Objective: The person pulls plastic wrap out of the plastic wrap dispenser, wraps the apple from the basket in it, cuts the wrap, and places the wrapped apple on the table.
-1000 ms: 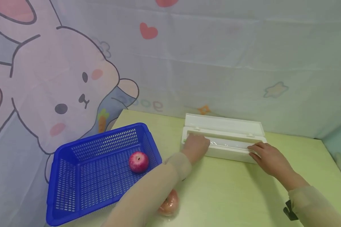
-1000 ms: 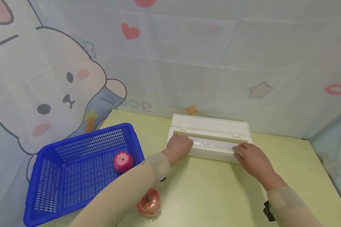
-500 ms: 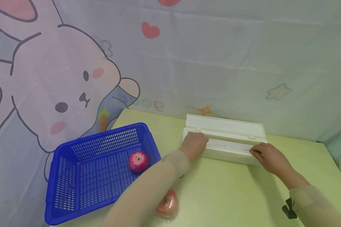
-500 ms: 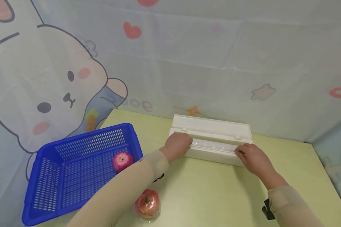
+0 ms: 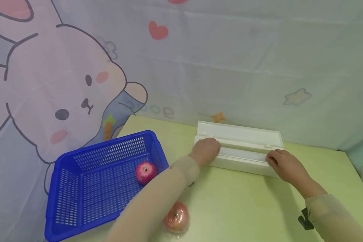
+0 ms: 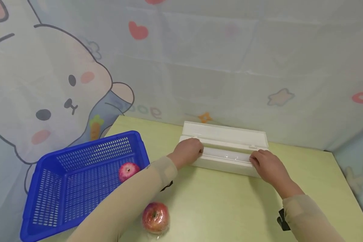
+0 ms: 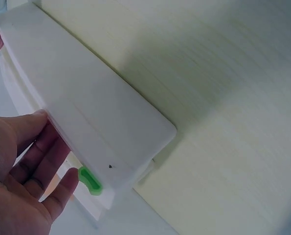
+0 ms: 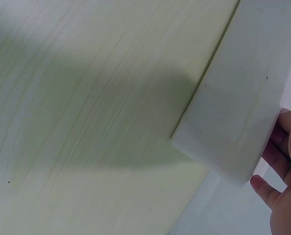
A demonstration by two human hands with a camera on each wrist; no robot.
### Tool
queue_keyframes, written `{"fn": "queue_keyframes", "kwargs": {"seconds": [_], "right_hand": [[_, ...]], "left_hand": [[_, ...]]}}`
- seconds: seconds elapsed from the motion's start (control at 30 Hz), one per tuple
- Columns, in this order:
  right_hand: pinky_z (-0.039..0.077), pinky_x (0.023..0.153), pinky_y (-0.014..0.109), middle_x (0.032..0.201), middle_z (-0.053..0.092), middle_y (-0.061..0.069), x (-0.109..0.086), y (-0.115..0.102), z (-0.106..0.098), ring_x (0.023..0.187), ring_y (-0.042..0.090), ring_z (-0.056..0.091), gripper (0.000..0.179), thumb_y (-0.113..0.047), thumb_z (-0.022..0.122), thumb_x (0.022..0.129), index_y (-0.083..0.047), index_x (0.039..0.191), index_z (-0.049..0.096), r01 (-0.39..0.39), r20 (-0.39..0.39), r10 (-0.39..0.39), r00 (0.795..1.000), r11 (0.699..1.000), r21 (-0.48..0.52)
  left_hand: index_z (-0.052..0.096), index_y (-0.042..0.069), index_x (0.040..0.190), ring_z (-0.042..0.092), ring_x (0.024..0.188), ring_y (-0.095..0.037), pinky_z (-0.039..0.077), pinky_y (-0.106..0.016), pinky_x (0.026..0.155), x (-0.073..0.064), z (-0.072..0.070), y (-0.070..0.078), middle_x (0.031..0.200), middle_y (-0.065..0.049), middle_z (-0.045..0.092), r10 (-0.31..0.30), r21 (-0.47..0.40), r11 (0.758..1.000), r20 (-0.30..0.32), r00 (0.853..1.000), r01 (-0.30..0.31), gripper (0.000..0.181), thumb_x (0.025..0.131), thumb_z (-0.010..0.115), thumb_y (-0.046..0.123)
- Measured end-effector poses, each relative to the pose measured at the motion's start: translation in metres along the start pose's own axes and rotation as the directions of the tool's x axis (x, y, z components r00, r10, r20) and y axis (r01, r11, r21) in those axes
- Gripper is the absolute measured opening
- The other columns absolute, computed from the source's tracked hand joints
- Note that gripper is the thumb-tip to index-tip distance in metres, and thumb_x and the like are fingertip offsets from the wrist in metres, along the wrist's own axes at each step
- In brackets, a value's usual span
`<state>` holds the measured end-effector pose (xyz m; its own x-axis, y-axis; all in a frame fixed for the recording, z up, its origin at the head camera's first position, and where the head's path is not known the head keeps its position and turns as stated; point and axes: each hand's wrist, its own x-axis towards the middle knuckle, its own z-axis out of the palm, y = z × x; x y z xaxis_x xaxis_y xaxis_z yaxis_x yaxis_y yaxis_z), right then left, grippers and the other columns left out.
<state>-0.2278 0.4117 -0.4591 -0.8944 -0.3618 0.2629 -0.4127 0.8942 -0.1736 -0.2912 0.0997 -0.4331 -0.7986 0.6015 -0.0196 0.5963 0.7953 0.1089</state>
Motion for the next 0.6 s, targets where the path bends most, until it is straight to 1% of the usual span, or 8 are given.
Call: {"fn": "queue_keyframes", "kwargs": {"seconds": [0.07, 0.1, 0.2, 0.27, 0.33, 0.43, 0.53, 0.6], "right_hand": [[0.055, 0.076, 0.056, 0.087, 0.068, 0.008, -0.0003, 0.0006, 0.0005, 0.080, 0.033, 0.066, 0.004, 0.000, 0.073, 0.097, 0.000, 0.097, 0.069, 0.011, -0.020, -0.011, 1.000, 1.000, -0.002], [0.055, 0.076, 0.056, 0.087, 0.069, 0.008, -0.0005, 0.0009, 0.0007, 0.081, 0.034, 0.066, 0.004, 0.001, 0.074, 0.097, 0.000, 0.097, 0.069, 0.014, -0.026, -0.014, 1.000, 1.000, -0.001], [0.055, 0.076, 0.057, 0.088, 0.070, 0.010, 0.0010, 0.0015, 0.0007, 0.081, 0.035, 0.067, 0.004, 0.001, 0.073, 0.097, 0.001, 0.097, 0.069, 0.009, -0.032, -0.009, 0.999, 1.000, 0.002], [0.055, 0.076, 0.057, 0.090, 0.070, 0.011, 0.0010, 0.0020, 0.0007, 0.082, 0.035, 0.066, 0.004, 0.001, 0.072, 0.098, 0.001, 0.099, 0.069, -0.005, -0.020, 0.005, 1.000, 1.000, 0.008], [0.055, 0.077, 0.057, 0.092, 0.070, 0.012, 0.0007, 0.0028, 0.0009, 0.083, 0.036, 0.067, 0.003, 0.000, 0.072, 0.099, 0.002, 0.101, 0.069, -0.019, -0.008, 0.019, 1.000, 1.000, 0.012], [0.055, 0.078, 0.057, 0.094, 0.071, 0.013, 0.0000, 0.0037, 0.0013, 0.085, 0.037, 0.067, 0.004, -0.001, 0.071, 0.100, 0.001, 0.102, 0.069, -0.020, -0.008, 0.020, 1.000, 1.000, 0.011], [0.055, 0.079, 0.059, 0.095, 0.071, 0.015, -0.0005, 0.0044, 0.0015, 0.088, 0.040, 0.068, 0.004, -0.001, 0.071, 0.100, 0.002, 0.102, 0.069, -0.022, -0.010, 0.022, 1.000, 1.000, 0.013], [0.055, 0.079, 0.059, 0.095, 0.072, 0.015, -0.0006, 0.0049, 0.0017, 0.088, 0.040, 0.069, 0.004, -0.001, 0.071, 0.100, 0.002, 0.102, 0.069, -0.022, -0.015, 0.023, 1.000, 1.000, 0.007]], "left_hand": [[0.046, 0.015, 0.065, 0.041, 0.064, -0.008, 0.036, -0.021, 0.056, 0.0009, -0.0008, -0.0028, 0.067, 0.005, 0.045, -0.010, -0.089, 0.996, 0.006, 1.000, 0.010, 0.042, 0.103, 0.055, -0.001], [0.039, 0.015, 0.063, 0.034, 0.062, -0.009, 0.031, -0.021, 0.055, 0.0015, -0.0007, -0.0040, 0.064, 0.004, 0.037, -0.011, -0.122, 0.992, 0.008, 1.000, 0.012, 0.045, 0.101, 0.053, -0.004], [0.031, 0.015, 0.063, 0.024, 0.062, -0.011, 0.023, -0.023, 0.055, 0.0035, -0.0012, -0.0072, 0.063, 0.002, 0.026, -0.006, -0.163, 0.987, 0.008, 1.000, 0.007, 0.046, 0.099, 0.050, -0.007], [0.037, 0.015, 0.066, 0.029, 0.064, -0.010, 0.026, -0.023, 0.056, 0.0046, -0.0002, -0.0080, 0.066, 0.003, 0.032, 0.006, -0.140, 0.990, 0.003, 1.000, -0.006, 0.044, 0.103, 0.051, -0.004], [0.049, 0.014, 0.072, 0.039, 0.068, -0.010, 0.035, -0.023, 0.058, 0.0055, 0.0009, -0.0076, 0.071, 0.003, 0.045, 0.016, -0.091, 0.996, 0.005, 1.000, -0.016, 0.038, 0.108, 0.051, 0.002], [0.069, 0.013, 0.093, 0.058, 0.082, -0.011, 0.052, -0.025, 0.068, 0.0061, 0.0023, -0.0066, 0.091, 0.002, 0.066, 0.025, -0.010, 1.000, 0.011, 1.000, -0.025, 0.025, 0.112, 0.052, 0.011], [0.074, 0.012, 0.113, 0.067, 0.094, -0.014, 0.058, -0.029, 0.077, 0.0066, 0.0031, -0.0055, 0.107, -0.002, 0.071, 0.026, 0.045, 0.999, 0.026, 0.999, -0.027, 0.022, 0.113, 0.052, 0.013], [0.073, 0.011, 0.119, 0.068, 0.097, -0.015, 0.059, -0.029, 0.080, 0.0070, 0.0030, -0.0052, 0.111, -0.003, 0.071, 0.026, 0.069, 0.997, 0.031, 0.999, -0.028, 0.021, 0.112, 0.053, 0.012]]}}
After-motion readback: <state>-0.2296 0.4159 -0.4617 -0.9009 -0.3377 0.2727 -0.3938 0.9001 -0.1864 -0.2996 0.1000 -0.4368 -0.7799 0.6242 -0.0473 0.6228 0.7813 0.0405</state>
